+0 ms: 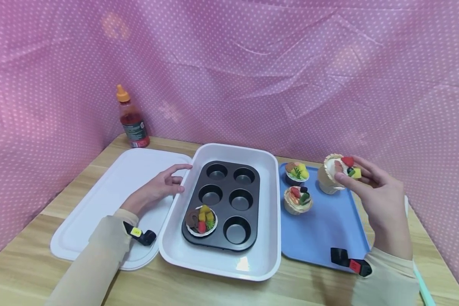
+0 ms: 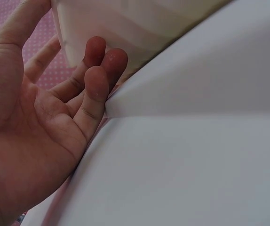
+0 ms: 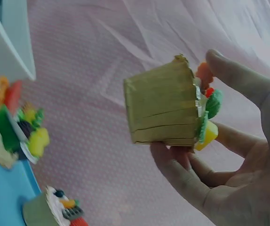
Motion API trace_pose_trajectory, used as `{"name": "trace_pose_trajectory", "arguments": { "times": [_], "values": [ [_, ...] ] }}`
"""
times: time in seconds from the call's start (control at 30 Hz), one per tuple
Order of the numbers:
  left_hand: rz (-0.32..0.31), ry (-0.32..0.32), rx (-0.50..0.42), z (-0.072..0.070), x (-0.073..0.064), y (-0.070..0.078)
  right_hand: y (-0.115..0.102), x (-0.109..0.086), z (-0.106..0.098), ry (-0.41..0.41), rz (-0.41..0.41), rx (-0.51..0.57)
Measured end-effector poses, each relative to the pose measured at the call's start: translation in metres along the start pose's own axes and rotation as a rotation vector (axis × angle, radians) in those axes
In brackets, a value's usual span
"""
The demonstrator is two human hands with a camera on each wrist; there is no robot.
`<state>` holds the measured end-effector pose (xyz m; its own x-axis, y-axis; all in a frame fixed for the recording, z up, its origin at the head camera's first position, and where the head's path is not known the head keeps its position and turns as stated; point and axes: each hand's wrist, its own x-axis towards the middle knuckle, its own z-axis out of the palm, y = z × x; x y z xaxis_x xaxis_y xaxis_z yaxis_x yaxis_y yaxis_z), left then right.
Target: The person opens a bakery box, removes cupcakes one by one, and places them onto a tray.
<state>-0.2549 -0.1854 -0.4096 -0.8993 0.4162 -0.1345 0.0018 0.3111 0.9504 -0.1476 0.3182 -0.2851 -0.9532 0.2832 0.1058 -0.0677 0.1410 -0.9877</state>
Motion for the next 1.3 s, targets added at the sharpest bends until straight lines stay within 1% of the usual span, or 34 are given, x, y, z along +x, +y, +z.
{"name": "trace_pose_trajectory", "arguments": {
  "times": [0.03, 0.1, 0.13, 0.17, 0.27, 0.4, 0.43, 0.47, 0.5, 0.57, 0.63, 0.73, 0.83, 0.9, 1.07, 1.1, 1.13, 1.2, 1.3],
  "values": [
    [0.006, -0.003, -0.002, 0.0, 0.0, 0.0, 0.001, 0.0, -0.005, 0.0, 0.0, 0.005],
    [0.011, -0.002, -0.014, 0.0, -0.001, 0.0, 0.002, -0.002, -0.014, 0.004, 0.015, -0.017],
    [0.015, -0.003, -0.02, 0.001, -0.001, -0.001, 0.004, -0.002, -0.019, -0.001, 0.025, 0.0],
    [0.016, -0.004, -0.024, 0.001, -0.001, -0.001, 0.004, -0.003, -0.024, -0.005, 0.048, -0.007],
    [0.016, -0.004, -0.033, 0.001, -0.001, 0.0, 0.007, -0.004, -0.038, -0.006, 0.099, -0.085],
    [0.017, -0.008, -0.037, 0.001, -0.001, -0.001, 0.013, -0.004, -0.052, -0.022, 0.139, -0.167],
    [0.016, -0.007, -0.039, 0.001, -0.001, -0.001, 0.015, -0.004, -0.055, -0.032, 0.15, -0.186],
    [0.016, -0.006, -0.039, 0.001, -0.001, -0.001, 0.017, -0.004, -0.058, -0.048, 0.164, -0.229],
    [0.017, -0.006, -0.04, 0.001, -0.001, -0.001, 0.019, -0.003, -0.061, -0.062, 0.173, -0.233],
    [0.023, -0.009, -0.044, 0.001, -0.001, -0.002, 0.023, -0.002, -0.064, -0.098, 0.19, -0.293],
    [0.022, -0.007, -0.044, 0.001, -0.001, -0.001, 0.027, 0.0, -0.067, -0.128, 0.204, -0.349],
    [0.023, -0.008, -0.03, 0.001, -0.001, -0.001, 0.032, 0.003, -0.069, -0.179, 0.206, -0.382],
    [0.019, -0.006, -0.006, 0.001, 0.0, -0.001, 0.036, 0.005, -0.07, -0.224, 0.191, -0.384],
    [0.022, -0.007, 0.002, 0.001, -0.001, 0.0, 0.037, 0.005, -0.07, -0.259, 0.156, -0.425],
    [0.021, -0.007, 0.005, 0.0, -0.002, 0.0, 0.041, 0.008, -0.068, -0.279, 0.164, -0.509],
    [0.019, -0.007, 0.0, 0.0, -0.001, 0.0, 0.043, 0.009, -0.067, -0.28, 0.178, -0.529],
    [0.019, -0.008, -0.004, 0.0, -0.001, -0.001, 0.045, 0.01, -0.066, -0.272, 0.186, -0.525],
    [0.025, -0.01, -0.015, 0.0, -0.001, -0.001, 0.048, 0.012, -0.065, -0.281, 0.172, -0.525],
    [0.058, -0.026, -0.037, -0.001, -0.001, -0.002, 0.055, 0.015, -0.063, -0.295, 0.146, -0.504]
  ]
}}
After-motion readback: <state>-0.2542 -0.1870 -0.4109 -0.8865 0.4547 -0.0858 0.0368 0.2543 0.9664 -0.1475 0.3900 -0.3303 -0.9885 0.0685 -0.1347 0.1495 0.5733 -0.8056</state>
